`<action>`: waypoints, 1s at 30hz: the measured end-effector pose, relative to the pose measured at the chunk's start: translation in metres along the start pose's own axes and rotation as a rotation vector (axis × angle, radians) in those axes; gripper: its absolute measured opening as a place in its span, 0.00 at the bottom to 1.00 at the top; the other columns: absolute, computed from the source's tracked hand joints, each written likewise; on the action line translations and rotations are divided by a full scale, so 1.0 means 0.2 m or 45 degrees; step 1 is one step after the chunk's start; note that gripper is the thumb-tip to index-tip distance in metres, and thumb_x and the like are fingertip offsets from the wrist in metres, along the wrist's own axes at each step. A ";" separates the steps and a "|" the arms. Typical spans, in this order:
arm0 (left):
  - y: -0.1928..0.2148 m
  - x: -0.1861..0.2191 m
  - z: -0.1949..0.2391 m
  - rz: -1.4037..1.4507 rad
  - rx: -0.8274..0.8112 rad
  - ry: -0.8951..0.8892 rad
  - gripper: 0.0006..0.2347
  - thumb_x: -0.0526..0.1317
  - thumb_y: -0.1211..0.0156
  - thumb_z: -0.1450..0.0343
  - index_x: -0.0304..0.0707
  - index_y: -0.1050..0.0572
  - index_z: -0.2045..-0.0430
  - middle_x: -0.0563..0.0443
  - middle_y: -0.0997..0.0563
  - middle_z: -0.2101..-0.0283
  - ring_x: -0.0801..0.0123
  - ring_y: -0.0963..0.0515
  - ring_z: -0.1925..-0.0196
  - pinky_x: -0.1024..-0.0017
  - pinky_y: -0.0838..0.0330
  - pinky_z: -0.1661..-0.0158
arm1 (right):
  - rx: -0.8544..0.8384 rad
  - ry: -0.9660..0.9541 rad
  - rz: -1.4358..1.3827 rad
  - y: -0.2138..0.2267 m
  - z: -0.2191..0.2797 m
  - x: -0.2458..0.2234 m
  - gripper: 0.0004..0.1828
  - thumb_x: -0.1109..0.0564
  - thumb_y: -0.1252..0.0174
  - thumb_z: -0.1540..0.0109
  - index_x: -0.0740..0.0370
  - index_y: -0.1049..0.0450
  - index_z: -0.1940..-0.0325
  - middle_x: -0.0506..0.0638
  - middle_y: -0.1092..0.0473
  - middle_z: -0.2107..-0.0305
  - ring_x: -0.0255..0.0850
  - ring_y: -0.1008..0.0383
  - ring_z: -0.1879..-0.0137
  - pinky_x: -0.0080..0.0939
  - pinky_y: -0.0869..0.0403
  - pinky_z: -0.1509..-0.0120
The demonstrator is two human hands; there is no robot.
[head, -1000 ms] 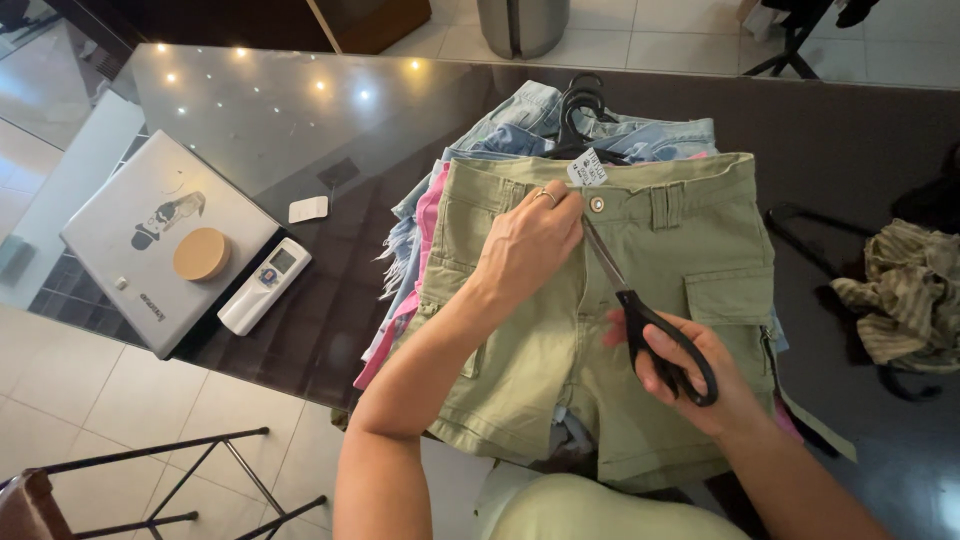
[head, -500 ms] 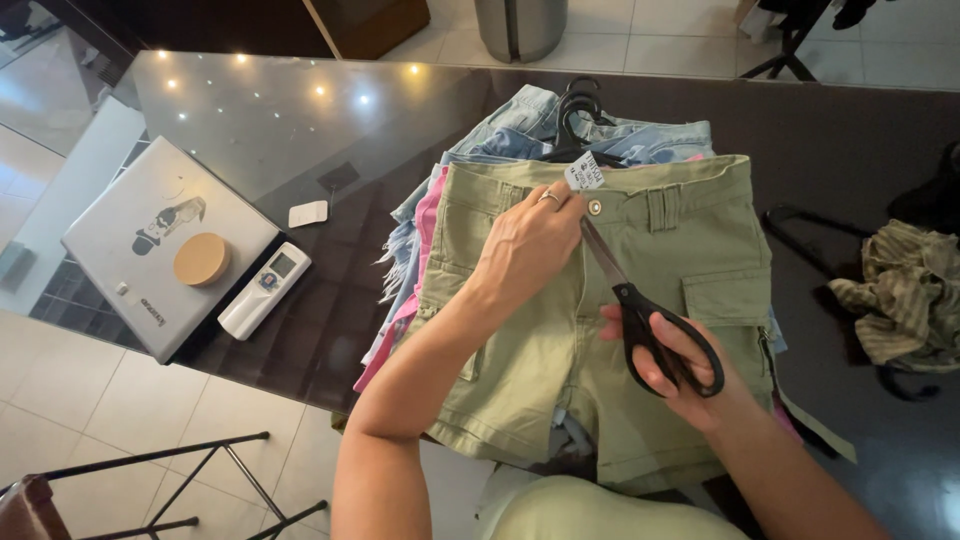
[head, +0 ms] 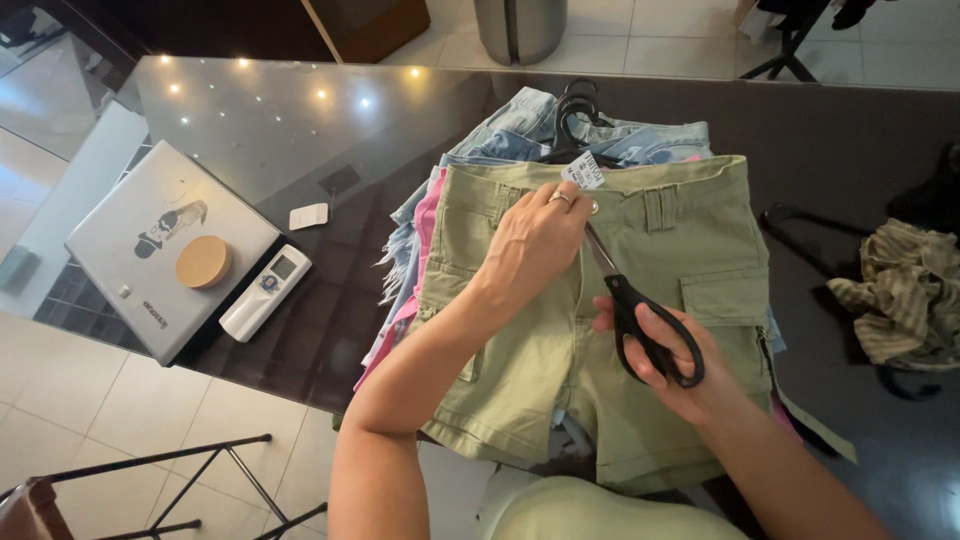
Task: Removing a hanger from shorts and trimming tags or loose threads with scissors
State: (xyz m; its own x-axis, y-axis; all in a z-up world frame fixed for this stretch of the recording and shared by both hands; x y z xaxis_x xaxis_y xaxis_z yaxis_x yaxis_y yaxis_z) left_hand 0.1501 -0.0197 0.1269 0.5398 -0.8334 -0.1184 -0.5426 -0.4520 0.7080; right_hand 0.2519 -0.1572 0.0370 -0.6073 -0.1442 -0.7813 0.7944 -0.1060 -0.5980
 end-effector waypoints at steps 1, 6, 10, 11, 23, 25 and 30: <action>0.00 0.00 0.00 0.004 0.005 0.000 0.02 0.37 0.46 0.32 0.46 0.32 0.73 0.53 0.32 0.69 0.62 0.28 0.65 0.69 0.30 0.65 | 0.004 0.002 -0.011 -0.01 0.00 -0.01 0.24 0.56 0.54 0.30 0.81 0.30 0.39 0.73 0.23 0.53 0.33 0.34 0.81 0.23 0.43 0.89; 0.03 0.01 -0.02 0.009 0.017 -0.005 0.02 0.37 0.47 0.31 0.46 0.32 0.72 0.53 0.32 0.69 0.62 0.28 0.64 0.71 0.30 0.64 | 0.040 0.005 -0.016 -0.02 -0.01 0.00 0.23 0.57 0.54 0.29 0.82 0.29 0.41 0.73 0.23 0.56 0.33 0.36 0.84 0.23 0.47 0.90; 0.11 0.08 -0.05 0.091 0.038 -0.028 0.03 0.34 0.48 0.30 0.41 0.32 0.75 0.51 0.32 0.69 0.60 0.28 0.65 0.70 0.33 0.66 | 0.062 -0.005 -0.001 -0.05 0.04 -0.02 0.20 0.59 0.51 0.31 0.81 0.28 0.43 0.74 0.23 0.57 0.33 0.36 0.85 0.24 0.47 0.90; 0.14 0.10 -0.06 0.024 0.128 -0.046 0.03 0.37 0.45 0.32 0.44 0.32 0.73 0.53 0.32 0.68 0.63 0.28 0.67 0.70 0.32 0.67 | 0.071 -0.009 0.004 -0.07 0.07 -0.04 0.18 0.61 0.49 0.33 0.81 0.28 0.45 0.77 0.23 0.57 0.33 0.37 0.87 0.24 0.46 0.90; -0.25 1.31 -0.35 0.825 -0.394 -0.486 0.05 0.41 0.38 0.27 0.42 0.25 0.65 0.51 0.22 0.61 0.57 0.20 0.62 0.59 0.31 0.67 | 0.490 0.556 -0.140 0.97 1.38 0.24 0.44 0.39 0.43 0.31 0.82 0.44 0.27 0.40 0.38 0.92 0.36 0.37 0.85 0.35 0.37 0.83; -0.40 1.63 -0.36 1.062 -0.649 -0.612 0.03 0.38 0.44 0.27 0.42 0.25 0.70 0.49 0.22 0.64 0.57 0.22 0.67 0.58 0.31 0.71 | 0.850 0.496 -0.007 0.96 1.56 0.19 0.32 0.51 0.48 0.32 0.81 0.37 0.31 0.53 0.33 0.75 0.37 0.42 0.85 0.38 0.42 0.83; -0.84 2.37 -0.25 1.054 -0.846 -1.032 0.03 0.39 0.40 0.29 0.52 0.19 0.67 0.54 0.21 0.63 0.58 0.18 0.61 0.55 0.33 0.62 | 1.357 0.419 0.177 1.05 1.89 0.22 0.23 0.63 0.52 0.32 0.81 0.31 0.35 0.70 0.27 0.60 0.38 0.53 0.89 0.44 0.48 0.82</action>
State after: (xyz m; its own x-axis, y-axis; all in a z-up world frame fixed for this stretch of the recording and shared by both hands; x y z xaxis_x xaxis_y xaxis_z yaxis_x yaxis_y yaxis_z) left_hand 0.5288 -0.3219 -0.0143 -0.4518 -0.8422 0.2944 0.0169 0.3218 0.9466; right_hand 0.3933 -0.5570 -0.0550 -0.3595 0.0298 -0.9327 0.3567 -0.9192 -0.1669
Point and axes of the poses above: each hand's wrist, its own z-axis away from the middle knuckle, its own y-axis out of the back of the hand, x = y × z, the point moved 8 cm from there along -z, towards the middle knuckle
